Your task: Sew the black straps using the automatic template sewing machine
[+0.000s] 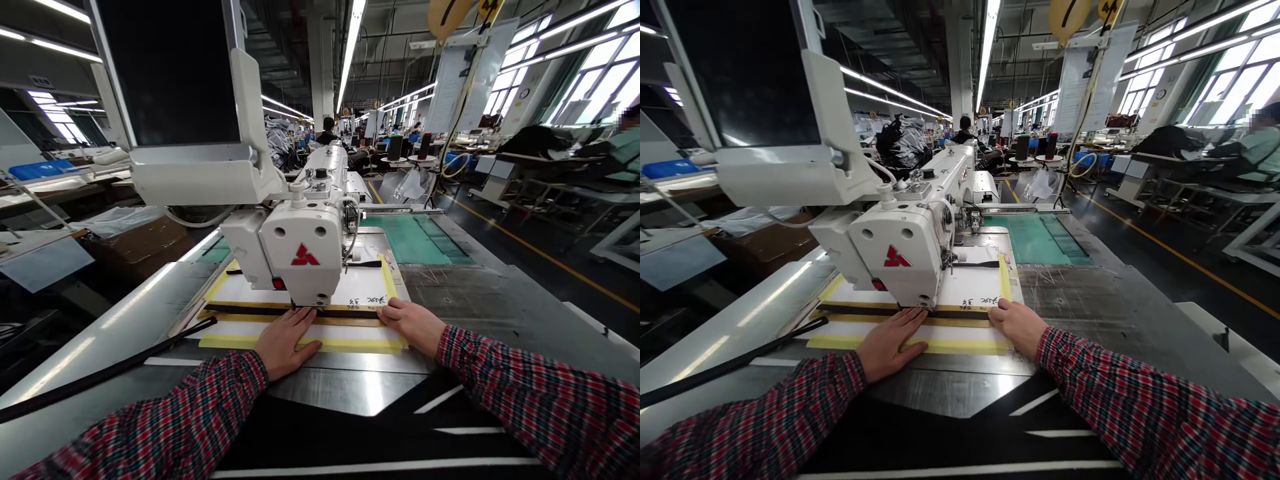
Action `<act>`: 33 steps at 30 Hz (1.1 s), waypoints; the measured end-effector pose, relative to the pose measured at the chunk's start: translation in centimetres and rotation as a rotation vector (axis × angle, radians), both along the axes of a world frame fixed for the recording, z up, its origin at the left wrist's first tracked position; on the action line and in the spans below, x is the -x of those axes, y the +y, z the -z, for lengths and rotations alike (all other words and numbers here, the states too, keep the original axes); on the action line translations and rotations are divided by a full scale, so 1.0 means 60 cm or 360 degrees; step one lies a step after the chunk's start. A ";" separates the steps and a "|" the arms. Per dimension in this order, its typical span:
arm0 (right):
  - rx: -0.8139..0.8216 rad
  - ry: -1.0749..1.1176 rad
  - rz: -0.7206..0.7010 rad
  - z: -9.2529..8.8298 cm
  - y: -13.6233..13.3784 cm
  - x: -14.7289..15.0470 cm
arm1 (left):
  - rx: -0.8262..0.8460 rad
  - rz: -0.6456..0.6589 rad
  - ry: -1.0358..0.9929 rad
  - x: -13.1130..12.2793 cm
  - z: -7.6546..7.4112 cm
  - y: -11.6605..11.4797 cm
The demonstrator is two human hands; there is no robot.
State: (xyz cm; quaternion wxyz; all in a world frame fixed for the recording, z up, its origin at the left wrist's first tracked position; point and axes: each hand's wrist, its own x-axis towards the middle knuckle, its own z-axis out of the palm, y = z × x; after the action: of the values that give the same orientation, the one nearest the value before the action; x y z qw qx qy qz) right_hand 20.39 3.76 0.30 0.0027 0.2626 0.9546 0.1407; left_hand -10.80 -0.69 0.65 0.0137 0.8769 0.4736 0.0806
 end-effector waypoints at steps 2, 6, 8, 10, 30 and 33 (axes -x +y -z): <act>-0.0004 -0.0013 -0.0014 0.000 0.000 0.000 | 0.0009 0.0029 0.0005 -0.004 0.005 0.009; 0.0014 0.0005 -0.0012 0.001 0.002 0.002 | 0.0031 0.0025 0.0022 0.000 0.006 0.013; 0.0024 0.0026 -0.0021 0.002 0.002 0.006 | 0.0037 0.0022 0.0029 0.008 0.006 0.012; 0.0027 0.0016 -0.0040 0.002 0.004 0.013 | 0.0016 0.0017 0.0043 0.019 0.006 0.012; 0.0040 -0.0085 -0.0010 -0.001 0.009 0.111 | 0.0048 0.0117 0.0004 0.120 -0.008 0.019; 0.0032 -0.0073 -0.0003 -0.002 0.010 0.125 | 0.0043 0.0096 0.0011 0.132 -0.009 0.019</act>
State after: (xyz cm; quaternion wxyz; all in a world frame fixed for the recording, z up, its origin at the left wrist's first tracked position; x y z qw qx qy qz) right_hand 12.91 4.37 0.39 0.0272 0.2583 0.9559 0.1372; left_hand -18.73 0.43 1.18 0.0263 0.8909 0.4480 0.0707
